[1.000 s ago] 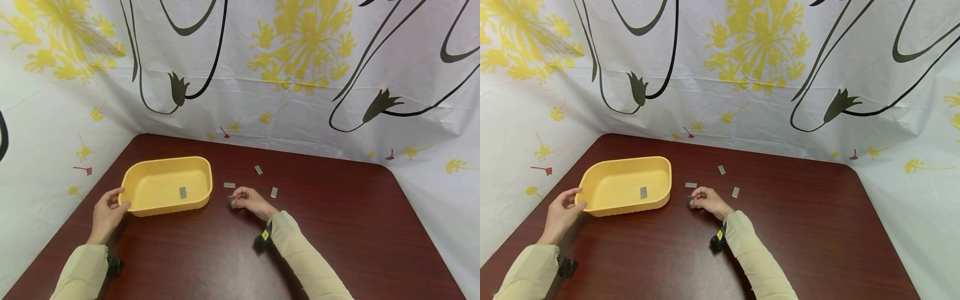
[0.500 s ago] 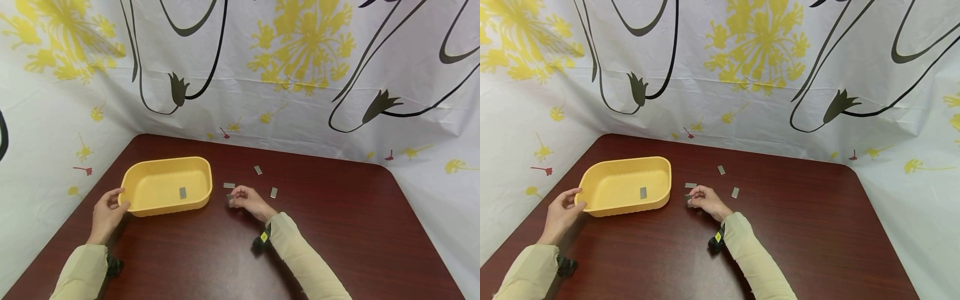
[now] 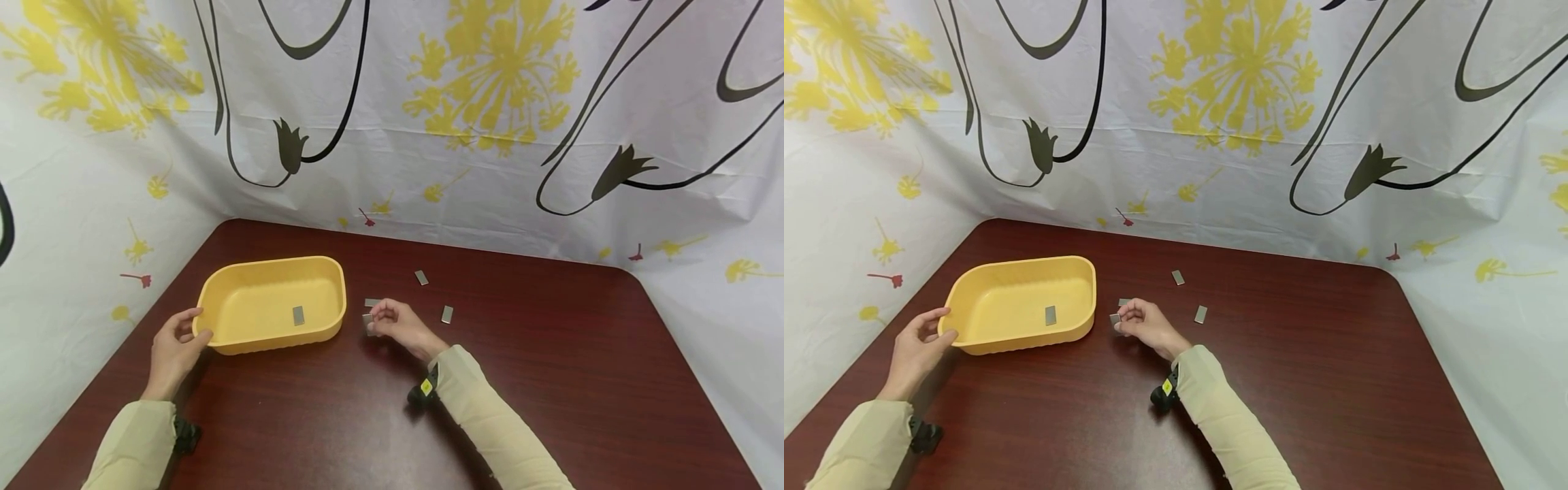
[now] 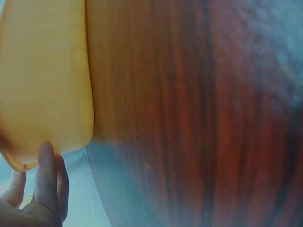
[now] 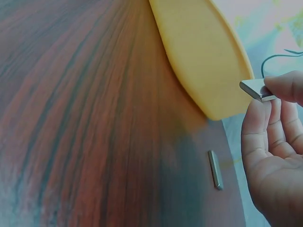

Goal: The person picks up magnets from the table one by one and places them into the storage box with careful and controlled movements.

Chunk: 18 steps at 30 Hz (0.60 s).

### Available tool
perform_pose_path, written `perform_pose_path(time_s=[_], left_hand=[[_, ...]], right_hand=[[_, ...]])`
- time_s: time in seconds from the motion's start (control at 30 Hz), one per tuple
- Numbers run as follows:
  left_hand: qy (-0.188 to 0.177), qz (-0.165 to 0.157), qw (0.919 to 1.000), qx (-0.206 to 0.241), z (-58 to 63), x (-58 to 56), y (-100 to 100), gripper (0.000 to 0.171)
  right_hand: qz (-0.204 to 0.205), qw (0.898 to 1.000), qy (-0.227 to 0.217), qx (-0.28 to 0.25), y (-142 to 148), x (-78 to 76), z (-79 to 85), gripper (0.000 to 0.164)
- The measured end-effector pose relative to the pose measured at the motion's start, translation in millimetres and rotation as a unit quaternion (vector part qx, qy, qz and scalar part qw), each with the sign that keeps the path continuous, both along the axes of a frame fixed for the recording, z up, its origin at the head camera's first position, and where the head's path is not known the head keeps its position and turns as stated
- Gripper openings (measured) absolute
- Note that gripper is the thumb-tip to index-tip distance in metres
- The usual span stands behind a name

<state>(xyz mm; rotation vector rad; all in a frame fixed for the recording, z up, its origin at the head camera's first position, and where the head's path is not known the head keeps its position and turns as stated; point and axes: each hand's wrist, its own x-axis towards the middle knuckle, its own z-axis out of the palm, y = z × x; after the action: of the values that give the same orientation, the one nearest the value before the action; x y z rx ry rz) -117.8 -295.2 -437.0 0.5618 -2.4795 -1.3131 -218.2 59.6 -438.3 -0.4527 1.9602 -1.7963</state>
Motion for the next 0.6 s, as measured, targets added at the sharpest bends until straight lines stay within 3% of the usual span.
perform_pose_path(time_s=[0.6], left_hand=[[-0.015,-0.003,0.9999,0.006,-0.8,0.3,-2,0.046]], right_hand=[[0.001,0.999,0.002,-0.034,-22,-0.5,14.4,0.016]])
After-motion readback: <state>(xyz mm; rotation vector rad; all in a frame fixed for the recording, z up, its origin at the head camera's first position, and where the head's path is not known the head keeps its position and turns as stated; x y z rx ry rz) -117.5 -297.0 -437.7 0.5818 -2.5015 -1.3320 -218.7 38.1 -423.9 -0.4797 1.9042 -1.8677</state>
